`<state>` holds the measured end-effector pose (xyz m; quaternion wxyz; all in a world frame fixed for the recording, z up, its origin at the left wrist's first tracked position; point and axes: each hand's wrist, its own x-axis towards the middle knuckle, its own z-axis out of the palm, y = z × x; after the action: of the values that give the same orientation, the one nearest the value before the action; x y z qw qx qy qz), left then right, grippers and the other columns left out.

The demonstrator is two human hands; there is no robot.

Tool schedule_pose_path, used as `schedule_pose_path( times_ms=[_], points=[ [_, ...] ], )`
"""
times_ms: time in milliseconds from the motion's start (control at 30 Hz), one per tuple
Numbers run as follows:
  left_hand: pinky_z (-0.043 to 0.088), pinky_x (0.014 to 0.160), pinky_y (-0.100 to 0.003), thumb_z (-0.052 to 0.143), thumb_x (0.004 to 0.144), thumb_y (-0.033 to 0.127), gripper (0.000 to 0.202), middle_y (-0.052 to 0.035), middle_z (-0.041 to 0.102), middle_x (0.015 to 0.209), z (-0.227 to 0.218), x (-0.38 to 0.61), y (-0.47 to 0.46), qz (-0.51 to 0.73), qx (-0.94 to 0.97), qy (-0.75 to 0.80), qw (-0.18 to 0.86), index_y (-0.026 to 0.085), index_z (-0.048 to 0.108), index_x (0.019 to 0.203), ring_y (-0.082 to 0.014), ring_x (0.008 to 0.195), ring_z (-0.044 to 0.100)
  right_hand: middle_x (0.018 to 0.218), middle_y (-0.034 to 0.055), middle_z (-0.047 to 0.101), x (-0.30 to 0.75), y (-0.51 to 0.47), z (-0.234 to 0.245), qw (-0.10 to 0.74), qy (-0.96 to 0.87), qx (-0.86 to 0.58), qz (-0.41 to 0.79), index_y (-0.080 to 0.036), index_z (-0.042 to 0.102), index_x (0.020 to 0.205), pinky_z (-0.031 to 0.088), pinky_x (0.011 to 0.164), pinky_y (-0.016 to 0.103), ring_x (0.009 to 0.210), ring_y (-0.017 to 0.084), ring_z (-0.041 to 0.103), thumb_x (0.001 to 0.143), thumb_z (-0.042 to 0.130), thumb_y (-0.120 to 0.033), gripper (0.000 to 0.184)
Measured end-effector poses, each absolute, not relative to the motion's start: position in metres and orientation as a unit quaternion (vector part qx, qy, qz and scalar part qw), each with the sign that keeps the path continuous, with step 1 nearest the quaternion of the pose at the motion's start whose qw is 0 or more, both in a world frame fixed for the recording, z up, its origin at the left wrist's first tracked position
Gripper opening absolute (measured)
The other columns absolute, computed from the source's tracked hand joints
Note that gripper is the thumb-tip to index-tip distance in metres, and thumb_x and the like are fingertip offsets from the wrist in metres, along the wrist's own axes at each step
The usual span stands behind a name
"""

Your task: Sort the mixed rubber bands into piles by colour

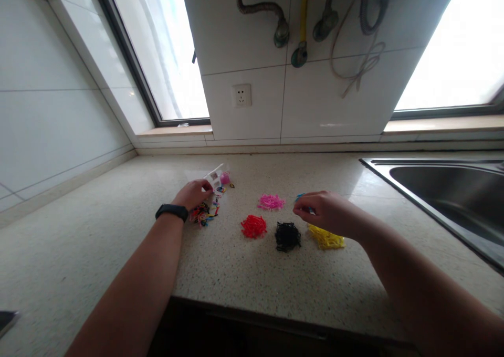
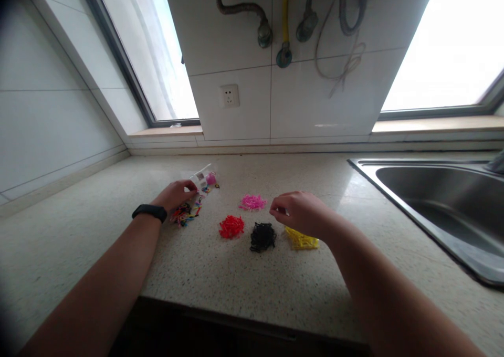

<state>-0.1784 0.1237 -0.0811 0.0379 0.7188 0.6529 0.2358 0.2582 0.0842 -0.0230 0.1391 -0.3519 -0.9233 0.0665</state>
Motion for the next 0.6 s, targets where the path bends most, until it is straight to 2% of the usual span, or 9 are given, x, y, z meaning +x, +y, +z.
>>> schedule_pose_path(
  times_ms=[300, 600],
  points=[
    [0.048, 0.074, -0.031, 0.062, 0.082, 0.039, 0.024, -0.0066, 0.076, 0.088, -0.075, -0.172, 0.118, 0.258, 0.710, 0.653, 0.060, 0.021, 0.076, 0.088, -0.0216, 0.079, 0.069, 0.082, 0.0029, 0.073, 0.259, 0.086, -0.025, 0.140, -0.922, -0.355, 0.068, -0.023, 0.074, 0.092, 0.040, 0.065, 0.027, 0.070, 0.015, 0.062, 0.092, 0.058, -0.026, 0.017],
    [0.044, 0.063, -0.028, 0.065, 0.081, 0.046, 0.032, -0.0041, 0.069, 0.075, -0.060, -0.141, 0.107, 0.362, 0.693, 0.605, 0.151, 0.016, 0.073, 0.090, -0.0154, 0.066, 0.057, 0.085, 0.0032, 0.074, 0.260, 0.085, -0.023, 0.143, -0.925, -0.348, 0.062, -0.024, 0.075, 0.093, 0.041, 0.066, 0.028, 0.073, 0.016, 0.063, 0.092, 0.058, -0.027, 0.017]
  ],
)
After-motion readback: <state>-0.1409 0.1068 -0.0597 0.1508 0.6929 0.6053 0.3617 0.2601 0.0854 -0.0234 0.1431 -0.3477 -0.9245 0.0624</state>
